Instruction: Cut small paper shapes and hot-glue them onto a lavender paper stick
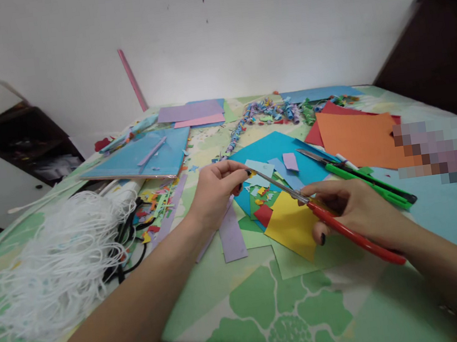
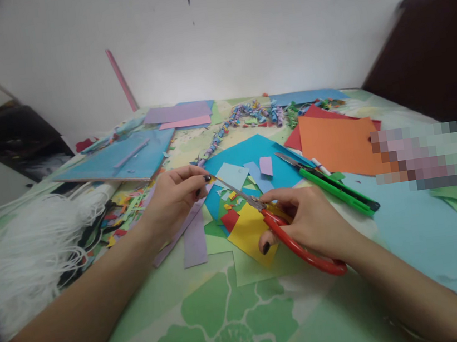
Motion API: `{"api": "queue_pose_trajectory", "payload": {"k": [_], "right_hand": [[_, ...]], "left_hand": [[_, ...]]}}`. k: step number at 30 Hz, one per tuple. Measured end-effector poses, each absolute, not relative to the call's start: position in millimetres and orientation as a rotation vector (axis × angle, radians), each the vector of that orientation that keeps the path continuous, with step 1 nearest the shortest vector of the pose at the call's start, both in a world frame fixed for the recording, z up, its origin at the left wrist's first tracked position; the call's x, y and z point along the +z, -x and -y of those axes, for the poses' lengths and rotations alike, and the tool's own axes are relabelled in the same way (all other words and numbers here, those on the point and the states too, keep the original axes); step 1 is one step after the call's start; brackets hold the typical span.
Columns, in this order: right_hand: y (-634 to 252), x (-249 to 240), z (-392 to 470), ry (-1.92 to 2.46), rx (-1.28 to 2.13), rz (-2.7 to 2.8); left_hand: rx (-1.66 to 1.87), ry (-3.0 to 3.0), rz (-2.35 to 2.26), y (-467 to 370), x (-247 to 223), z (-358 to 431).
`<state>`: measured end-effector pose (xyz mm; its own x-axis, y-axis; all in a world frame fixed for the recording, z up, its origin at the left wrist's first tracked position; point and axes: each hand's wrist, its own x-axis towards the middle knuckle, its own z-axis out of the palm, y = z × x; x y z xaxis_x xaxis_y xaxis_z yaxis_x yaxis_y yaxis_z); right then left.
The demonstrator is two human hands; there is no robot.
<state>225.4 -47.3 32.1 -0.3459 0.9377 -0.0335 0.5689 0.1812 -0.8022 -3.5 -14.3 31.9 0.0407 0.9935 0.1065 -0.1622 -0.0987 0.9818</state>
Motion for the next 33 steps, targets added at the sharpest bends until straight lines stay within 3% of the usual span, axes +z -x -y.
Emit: {"api": "queue_pose_trajectory", "payload": {"k": [26,29,33], "right_hand": [[-225.7,32.4,47.1,1.426,0.97,2.028],[-226.1,32.9,45.3,1.496,0.811,2.057],[-229.5,31.9,39.0,1.706,0.343,2.062]], "left_hand": [[1.32,-1.138,-0.969,4.0,32.9,14.6],[1.321,-1.14,-0.97,4.1,33.2,14.4],[1.304,-1.118,-0.977,2.7,34.6,16.1]]}}
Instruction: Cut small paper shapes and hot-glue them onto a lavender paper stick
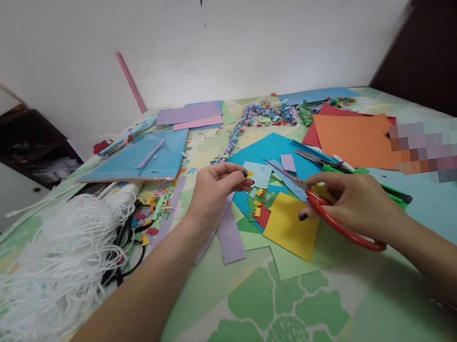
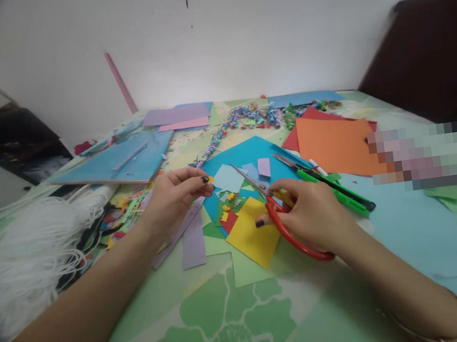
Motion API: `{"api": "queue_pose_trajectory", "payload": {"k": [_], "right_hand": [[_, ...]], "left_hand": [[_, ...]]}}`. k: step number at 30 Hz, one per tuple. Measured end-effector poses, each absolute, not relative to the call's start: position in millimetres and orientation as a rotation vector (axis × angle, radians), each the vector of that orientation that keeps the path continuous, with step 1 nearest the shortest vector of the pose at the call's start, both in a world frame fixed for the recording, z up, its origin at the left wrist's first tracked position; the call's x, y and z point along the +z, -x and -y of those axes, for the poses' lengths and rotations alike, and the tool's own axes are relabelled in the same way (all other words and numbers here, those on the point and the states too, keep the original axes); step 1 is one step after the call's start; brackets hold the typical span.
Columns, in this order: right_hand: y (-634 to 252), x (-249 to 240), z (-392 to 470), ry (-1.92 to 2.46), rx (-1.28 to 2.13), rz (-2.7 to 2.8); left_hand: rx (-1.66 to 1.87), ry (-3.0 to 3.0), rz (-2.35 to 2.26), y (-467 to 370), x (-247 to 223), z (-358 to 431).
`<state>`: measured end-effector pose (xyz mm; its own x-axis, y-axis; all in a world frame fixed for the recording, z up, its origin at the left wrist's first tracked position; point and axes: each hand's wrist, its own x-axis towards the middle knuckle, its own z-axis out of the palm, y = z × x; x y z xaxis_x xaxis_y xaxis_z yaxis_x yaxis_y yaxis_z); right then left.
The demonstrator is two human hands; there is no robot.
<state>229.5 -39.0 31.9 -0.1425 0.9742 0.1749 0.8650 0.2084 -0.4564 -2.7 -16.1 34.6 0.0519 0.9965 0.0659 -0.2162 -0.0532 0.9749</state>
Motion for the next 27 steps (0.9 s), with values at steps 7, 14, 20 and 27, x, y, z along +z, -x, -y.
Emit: {"api": "queue_pose_trajectory", "payload": {"k": [7,14,20,27], "right_hand": [[-239.3,26.2,26.5,1.918,0.101,2.107],[-236.2,23.6,29.1,1.87,0.008,2.246],[-226.3,29.8,43.6,1.586,-0.051,2.182],[-206.9,18.2,51.3,0.905,1.057,1.887]], "left_hand": [[1.266,-1.062,-0.995,2.8,34.3,16.9],[1.129,-0.966,-0.977,-8.7,24.7,22.3],[1.025,-0.913,-0.931,-25.6,18.5,38.0],[0.935,-0.874,-0.78,-33.2,16.4,49.3]]}}
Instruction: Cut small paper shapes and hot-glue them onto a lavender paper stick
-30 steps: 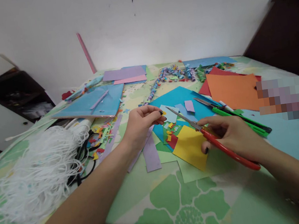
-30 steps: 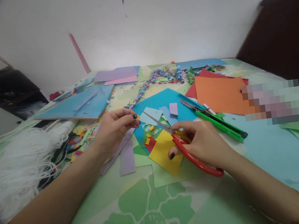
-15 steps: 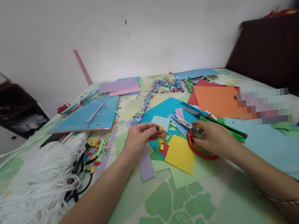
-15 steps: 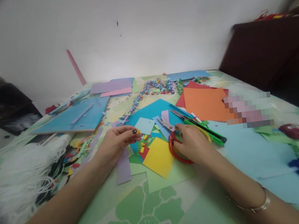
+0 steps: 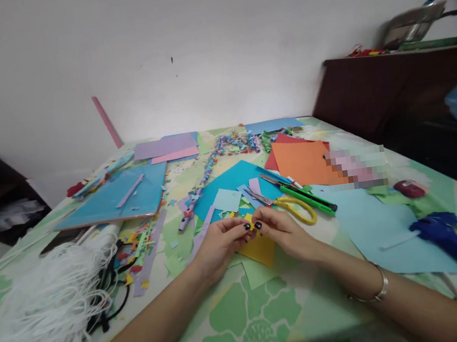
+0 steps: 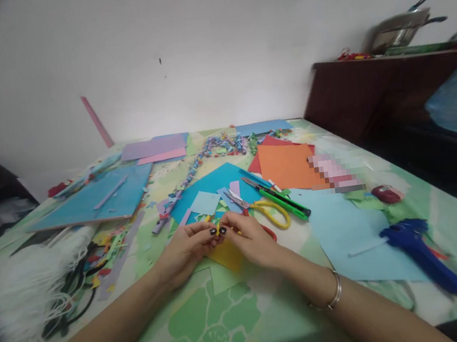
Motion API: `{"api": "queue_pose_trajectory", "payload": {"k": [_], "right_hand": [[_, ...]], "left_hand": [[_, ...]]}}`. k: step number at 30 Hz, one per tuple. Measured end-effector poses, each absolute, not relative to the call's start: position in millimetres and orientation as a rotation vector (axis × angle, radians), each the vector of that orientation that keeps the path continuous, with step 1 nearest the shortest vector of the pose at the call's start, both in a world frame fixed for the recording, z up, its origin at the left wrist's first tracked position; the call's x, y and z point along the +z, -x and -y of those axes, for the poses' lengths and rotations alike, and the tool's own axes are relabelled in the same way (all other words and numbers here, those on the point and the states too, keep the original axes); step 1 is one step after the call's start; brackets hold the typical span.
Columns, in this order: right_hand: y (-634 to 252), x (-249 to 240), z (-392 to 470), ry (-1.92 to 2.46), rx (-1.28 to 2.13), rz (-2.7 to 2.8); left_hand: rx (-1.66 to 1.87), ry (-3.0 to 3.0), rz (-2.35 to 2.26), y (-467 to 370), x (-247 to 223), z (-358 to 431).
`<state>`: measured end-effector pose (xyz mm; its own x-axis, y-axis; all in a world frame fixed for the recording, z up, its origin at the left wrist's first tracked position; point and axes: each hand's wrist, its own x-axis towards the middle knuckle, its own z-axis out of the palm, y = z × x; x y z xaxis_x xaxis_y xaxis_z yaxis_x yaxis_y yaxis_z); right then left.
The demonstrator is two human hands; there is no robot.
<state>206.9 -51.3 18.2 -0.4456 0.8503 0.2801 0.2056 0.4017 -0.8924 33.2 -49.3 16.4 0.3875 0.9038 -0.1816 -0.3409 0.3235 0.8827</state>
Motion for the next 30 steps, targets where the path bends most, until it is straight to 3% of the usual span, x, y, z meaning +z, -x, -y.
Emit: {"api": "queue_pose_trajectory", "payload": {"k": [6,22,30], "right_hand": [[-203.0,16.0,52.2,0.676,1.418,1.648],[-204.6,19.2,51.3,0.729,1.442,1.599],[-206.6,18.2,52.6,0.887,1.248,1.656]], "left_hand": [[0.911,-0.847,-0.714,-31.4,15.5,48.5],[0.894,-0.838,-0.679,-31.8,14.8,50.3],[0.952,-0.85,-0.77,-36.3,18.1,52.1]]}}
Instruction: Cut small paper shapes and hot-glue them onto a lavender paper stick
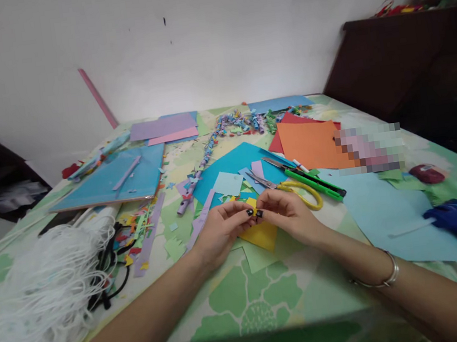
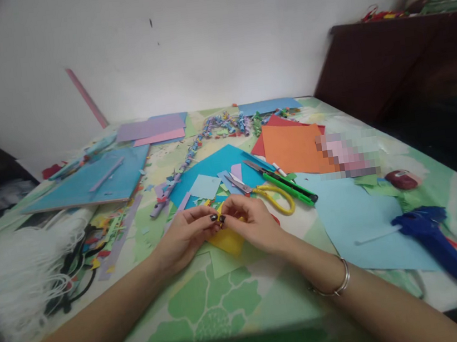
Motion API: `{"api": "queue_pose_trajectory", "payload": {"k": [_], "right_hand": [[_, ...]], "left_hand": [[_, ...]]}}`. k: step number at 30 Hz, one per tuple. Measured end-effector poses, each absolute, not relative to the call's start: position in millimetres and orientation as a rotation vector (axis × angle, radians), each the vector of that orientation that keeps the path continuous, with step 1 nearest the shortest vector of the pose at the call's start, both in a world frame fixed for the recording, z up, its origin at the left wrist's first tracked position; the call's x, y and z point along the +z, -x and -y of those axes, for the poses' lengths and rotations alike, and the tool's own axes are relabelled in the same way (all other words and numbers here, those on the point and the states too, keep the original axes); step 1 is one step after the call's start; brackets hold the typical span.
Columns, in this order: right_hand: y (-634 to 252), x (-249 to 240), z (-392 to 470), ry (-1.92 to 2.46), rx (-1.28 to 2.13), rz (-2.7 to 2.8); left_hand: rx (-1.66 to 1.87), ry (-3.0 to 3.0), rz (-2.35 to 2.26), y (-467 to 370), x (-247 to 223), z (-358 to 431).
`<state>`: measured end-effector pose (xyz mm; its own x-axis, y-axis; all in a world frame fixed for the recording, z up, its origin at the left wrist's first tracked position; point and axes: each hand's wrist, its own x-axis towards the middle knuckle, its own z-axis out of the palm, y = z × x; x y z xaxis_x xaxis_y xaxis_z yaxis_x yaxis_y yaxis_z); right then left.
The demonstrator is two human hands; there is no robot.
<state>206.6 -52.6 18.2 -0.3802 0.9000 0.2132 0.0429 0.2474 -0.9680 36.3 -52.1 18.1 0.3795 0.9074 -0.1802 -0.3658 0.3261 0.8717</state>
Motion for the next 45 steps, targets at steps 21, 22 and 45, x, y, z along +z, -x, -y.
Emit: {"api": "queue_pose_trajectory", "payload": {"k": [21,22,45], "right_hand": [[-211.7,22.7,48.6,0.864,1.418,1.568],[-212.4,23.2,48.6,0.868,1.417,1.567],[-213.5,9.2,48.1,1.051,1.237,1.488]], "left_hand": [[0.98,-0.897,-0.817,-38.4,23.1,57.4],[0.988,-0.892,-0.821,-38.5,23.6,57.9],[1.205,-1.688,-1.726,35.5,24.2,49.1]]}}
